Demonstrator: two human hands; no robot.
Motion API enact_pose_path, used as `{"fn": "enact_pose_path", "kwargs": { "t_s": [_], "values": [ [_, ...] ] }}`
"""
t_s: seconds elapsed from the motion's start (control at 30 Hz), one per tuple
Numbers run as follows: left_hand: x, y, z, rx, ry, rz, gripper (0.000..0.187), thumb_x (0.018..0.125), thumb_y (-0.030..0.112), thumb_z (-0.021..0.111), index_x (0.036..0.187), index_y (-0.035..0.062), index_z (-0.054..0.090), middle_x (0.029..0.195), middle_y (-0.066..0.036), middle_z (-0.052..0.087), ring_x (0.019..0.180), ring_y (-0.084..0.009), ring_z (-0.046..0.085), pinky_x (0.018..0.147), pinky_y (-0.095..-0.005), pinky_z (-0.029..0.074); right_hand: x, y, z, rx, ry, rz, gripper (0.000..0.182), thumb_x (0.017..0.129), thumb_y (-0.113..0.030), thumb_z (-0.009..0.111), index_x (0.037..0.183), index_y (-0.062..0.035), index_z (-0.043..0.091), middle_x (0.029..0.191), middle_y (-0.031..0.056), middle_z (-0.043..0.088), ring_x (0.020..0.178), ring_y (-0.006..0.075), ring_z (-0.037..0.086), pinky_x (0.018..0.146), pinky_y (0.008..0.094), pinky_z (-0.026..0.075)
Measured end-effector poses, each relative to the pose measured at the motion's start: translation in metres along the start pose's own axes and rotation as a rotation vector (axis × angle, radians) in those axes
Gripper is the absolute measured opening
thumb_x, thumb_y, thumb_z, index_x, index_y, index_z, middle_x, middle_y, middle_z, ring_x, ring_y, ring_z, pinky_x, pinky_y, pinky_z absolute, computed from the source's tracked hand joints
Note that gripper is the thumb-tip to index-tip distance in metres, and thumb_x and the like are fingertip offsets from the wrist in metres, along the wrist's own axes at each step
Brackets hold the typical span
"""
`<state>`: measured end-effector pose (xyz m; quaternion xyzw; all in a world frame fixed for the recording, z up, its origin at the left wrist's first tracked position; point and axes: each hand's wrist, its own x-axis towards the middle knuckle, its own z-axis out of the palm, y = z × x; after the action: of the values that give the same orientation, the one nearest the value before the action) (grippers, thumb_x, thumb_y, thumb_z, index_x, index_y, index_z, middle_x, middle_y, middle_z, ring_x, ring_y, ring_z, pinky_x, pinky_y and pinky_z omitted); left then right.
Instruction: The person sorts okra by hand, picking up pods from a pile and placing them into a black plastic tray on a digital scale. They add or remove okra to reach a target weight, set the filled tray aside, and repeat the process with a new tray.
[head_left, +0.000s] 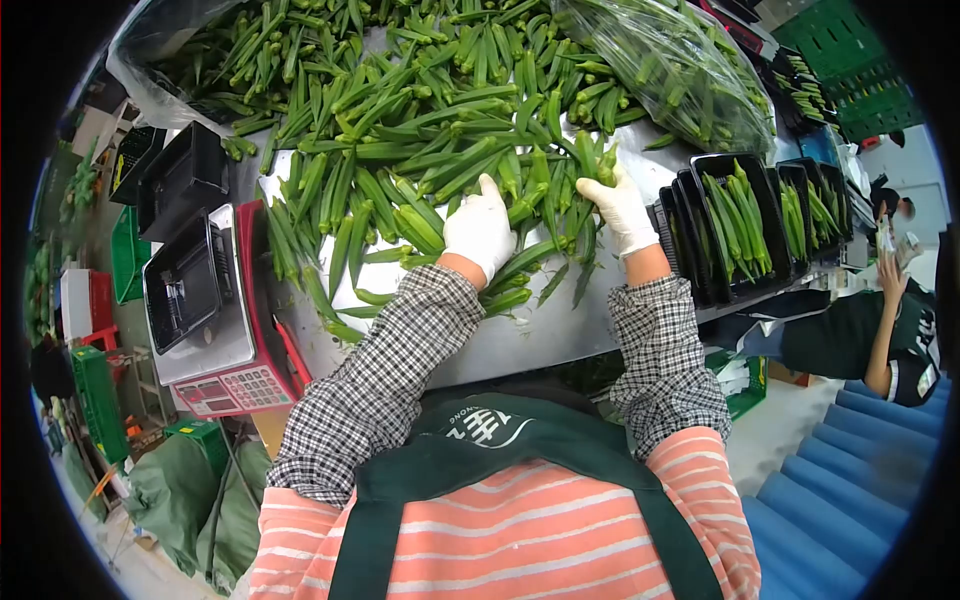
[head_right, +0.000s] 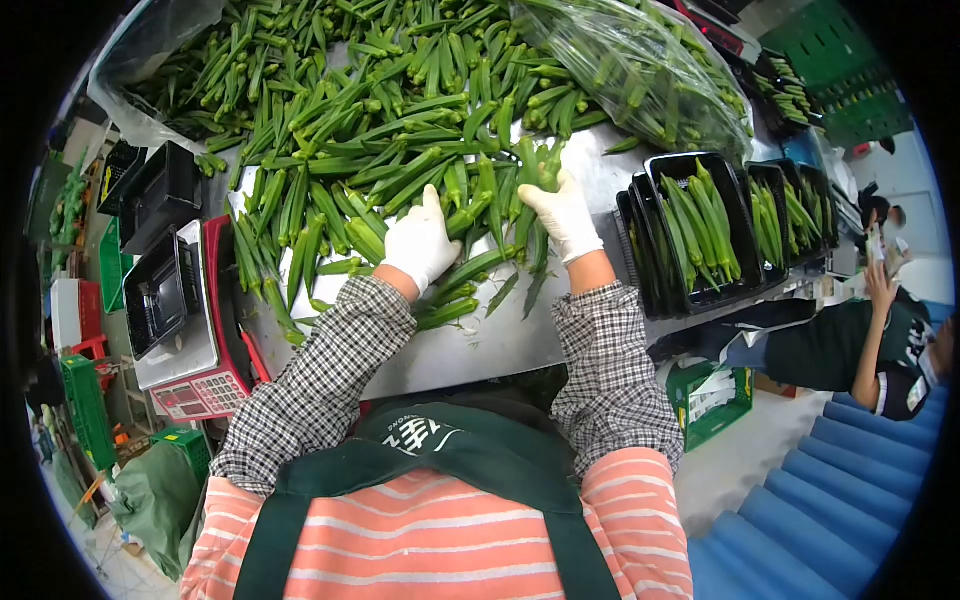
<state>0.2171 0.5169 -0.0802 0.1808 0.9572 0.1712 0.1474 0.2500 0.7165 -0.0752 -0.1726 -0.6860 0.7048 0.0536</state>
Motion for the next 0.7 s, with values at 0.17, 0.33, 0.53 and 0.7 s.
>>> {"fn": "enact_pose_path", "kwargs": {
  "t_s": [0.17, 0.33, 0.53, 0.7],
  "values": [
    [-0.023, -0.041, -0.038, -0.258, 0.148, 0.054, 0.058, 0.068, 0.022, 0.064, 0.119, -0.0024, 0.049, 0.095, -0.02, 0.063, 0.085, -0.0313, 0.063, 0.078, -0.0379, 0.05, -0.008, 0.007, 0.018, -0.397, -0.002, -0.106, 0.041, 0.073, -0.014, 0.066, 0.109, 0.002, 0.053, 0.096, 0.0125, 0.063, 0.087, 0.0235, 0.06, 0.08, 0.0329, 0.047],
    [-0.045, -0.106, -0.109, -0.849, 0.268, -0.01, 0.026, 0.072, 0.002, 0.063, 0.097, 0.0021, 0.055, 0.08, 0.0, 0.057, 0.071, -0.0054, 0.051, 0.065, -0.0208, 0.043, -0.006, 0.025, 0.053, -1.004, 0.134, -0.253, 0.049, 0.069, -0.02, 0.066, 0.111, 0.0031, 0.053, 0.097, 0.0244, 0.062, 0.094, 0.0385, 0.059, 0.083, 0.0407, 0.047],
    [-0.036, -0.111, -0.079, 0.024, 0.131, 0.63, 0.036, 0.063, 0.001, 0.064, 0.097, 0.0037, 0.054, 0.095, -0.014, 0.058, 0.097, -0.0329, 0.055, 0.086, -0.0397, 0.044, 0.001, 0.026, 0.016, -0.412, 0.008, -0.071, 0.044, 0.067, -0.019, 0.063, 0.105, 0.0023, 0.057, 0.09, 0.0189, 0.064, 0.082, 0.027, 0.062, 0.077, 0.0329, 0.048],
    [0.005, -0.123, -0.051, 0.193, 0.101, 0.903, 0.036, 0.064, 0.002, 0.059, 0.099, 0.0026, 0.055, 0.107, -0.015, 0.058, 0.106, -0.034, 0.051, 0.095, -0.0411, 0.04, -0.015, 0.006, 0.054, -0.705, -0.039, -0.065, 0.046, 0.068, -0.019, 0.064, 0.107, 0.0019, 0.054, 0.094, 0.0183, 0.062, 0.084, 0.0305, 0.062, 0.076, 0.0356, 0.049]
  ]
}}
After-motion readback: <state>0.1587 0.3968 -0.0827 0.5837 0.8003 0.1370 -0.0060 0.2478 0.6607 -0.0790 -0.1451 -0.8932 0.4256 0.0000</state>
